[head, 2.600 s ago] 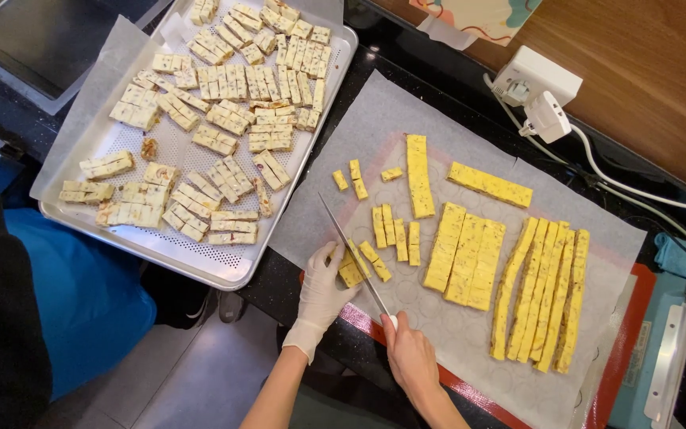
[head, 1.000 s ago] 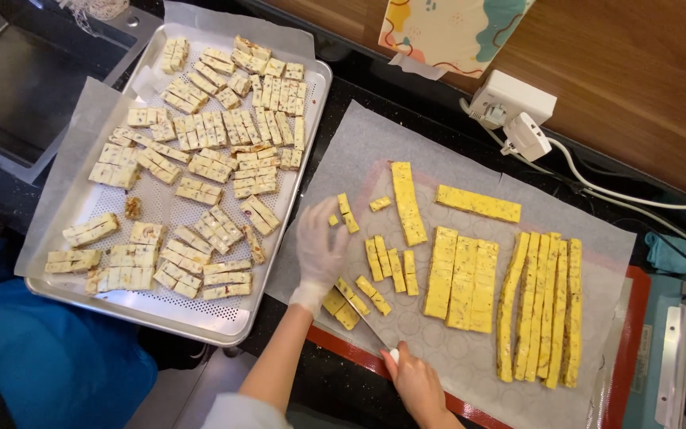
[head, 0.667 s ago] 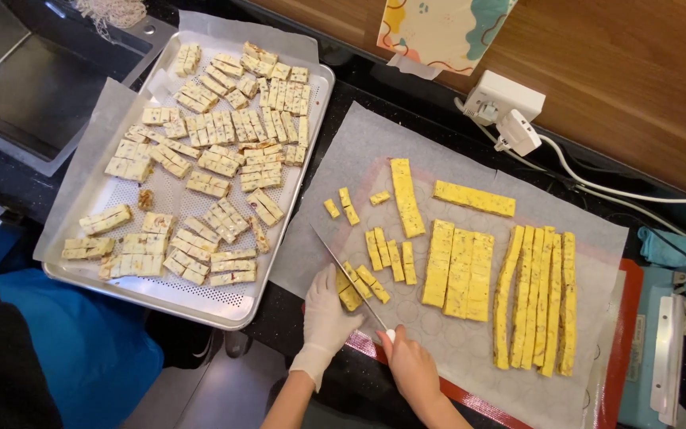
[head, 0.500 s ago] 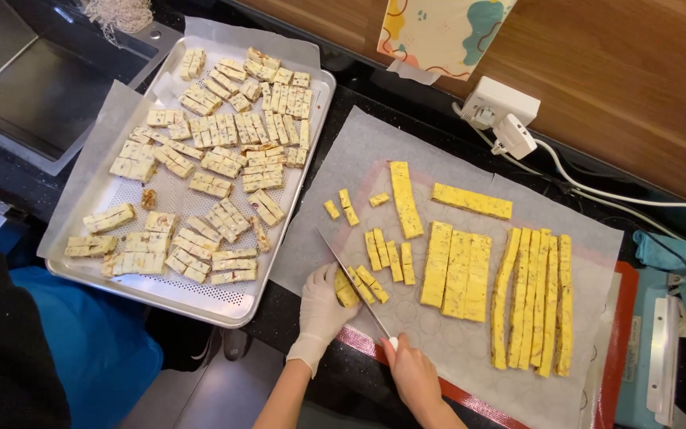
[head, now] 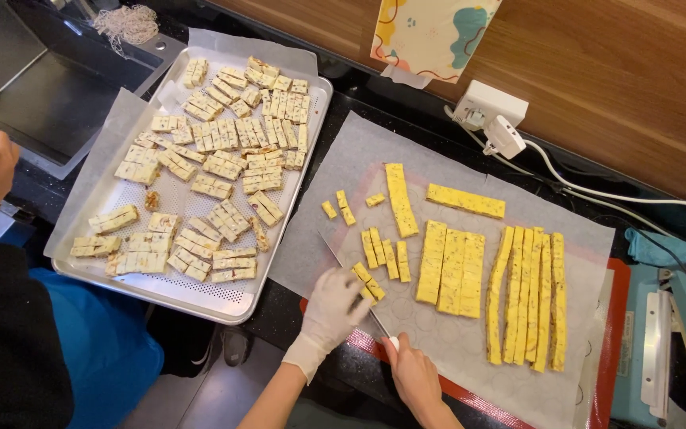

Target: Cutting long strips of yellow pastry dough into smaller rectangular pieces using a knife and placing them on a tray.

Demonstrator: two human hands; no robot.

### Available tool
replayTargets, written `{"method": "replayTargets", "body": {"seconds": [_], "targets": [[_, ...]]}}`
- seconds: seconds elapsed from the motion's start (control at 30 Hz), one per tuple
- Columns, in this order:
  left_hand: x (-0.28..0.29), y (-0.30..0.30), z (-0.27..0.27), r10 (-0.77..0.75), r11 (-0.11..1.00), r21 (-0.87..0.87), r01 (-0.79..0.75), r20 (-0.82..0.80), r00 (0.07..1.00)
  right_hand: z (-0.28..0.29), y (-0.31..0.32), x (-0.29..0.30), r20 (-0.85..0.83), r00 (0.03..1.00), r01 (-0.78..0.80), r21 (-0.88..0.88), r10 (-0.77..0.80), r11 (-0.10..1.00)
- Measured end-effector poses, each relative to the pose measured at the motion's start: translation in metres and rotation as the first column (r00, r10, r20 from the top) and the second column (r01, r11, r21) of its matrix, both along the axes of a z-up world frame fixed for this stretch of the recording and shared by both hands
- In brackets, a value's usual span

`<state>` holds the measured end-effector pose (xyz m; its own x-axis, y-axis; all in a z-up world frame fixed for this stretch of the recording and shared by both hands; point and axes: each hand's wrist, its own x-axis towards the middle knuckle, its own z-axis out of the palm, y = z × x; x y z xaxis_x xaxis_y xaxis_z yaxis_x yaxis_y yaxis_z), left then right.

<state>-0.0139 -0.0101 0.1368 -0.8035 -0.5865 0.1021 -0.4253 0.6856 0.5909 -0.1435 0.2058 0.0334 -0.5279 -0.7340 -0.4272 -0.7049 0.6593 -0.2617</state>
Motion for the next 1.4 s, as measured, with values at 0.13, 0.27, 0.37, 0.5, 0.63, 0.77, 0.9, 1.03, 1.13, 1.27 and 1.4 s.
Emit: {"method": "replayTargets", "body": {"seconds": [0.13,0.27,0.37,0.5,0.63,0.77,0.9,1.03,1.13,1.27,1.4], "targets": [[-0.023,-0.009,-0.031,-0.123,0.767,-0.476,0.43,0.55,0.826,0.008,-0.001,0.009,0.009,1.0,0.004,0.019,-0.004,1.0],[-0.035,-0.02,-0.048,-0.242,0.73,-0.376,0.57,0.639,0.73,0.014,-0.001,0.015,-0.048,0.999,-0.002,-0.022,0.001,1.0],[-0.037,-0.024,-0.049,-0.243,0.695,-0.392,0.602,0.661,0.71,0.032,-0.008,0.022,0.041,0.998,0.041,0.011,-0.041,0.999],[-0.03,-0.034,0.016,-0.254,0.846,-0.417,0.333,0.233,0.939,0.069,-0.02,0.025,0.269,0.936,0.229,0.026,-0.228,0.973],[0.018,-0.028,-0.018,0.352,0.929,-0.003,-0.369,-0.288,0.89,0.09,-0.024,0.023,0.302,0.916,0.257,0.066,-0.265,0.964],[0.044,-0.012,-0.09,0.374,0.886,0.28,-0.369,0.039,0.927,0.086,-0.023,0.03,0.284,0.927,0.211,0.149,-0.246,0.966],[0.043,-0.007,-0.09,0.346,0.919,0.228,-0.323,-0.068,0.936,0.073,-0.018,0.039,0.237,0.954,0.153,0.135,-0.182,0.979],[0.043,-0.008,-0.123,0.328,0.936,0.147,-0.32,-0.038,0.944,0.058,-0.013,0.04,0.173,0.977,0.106,0.121,-0.126,0.987],[0.043,-0.005,-0.13,0.32,0.936,0.157,-0.315,-0.008,0.947,0.058,-0.012,0.041,0.16,0.979,0.107,0.113,-0.124,0.988],[0.043,-0.005,-0.142,0.323,0.934,0.164,-0.317,-0.012,0.946,0.047,-0.009,0.039,0.148,0.983,0.098,0.101,-0.112,0.99],[0.048,-0.006,-0.156,0.315,0.922,0.26,-0.288,-0.07,0.946,0.035,-0.006,0.035,0.152,0.984,0.082,0.076,-0.093,0.994]]}}
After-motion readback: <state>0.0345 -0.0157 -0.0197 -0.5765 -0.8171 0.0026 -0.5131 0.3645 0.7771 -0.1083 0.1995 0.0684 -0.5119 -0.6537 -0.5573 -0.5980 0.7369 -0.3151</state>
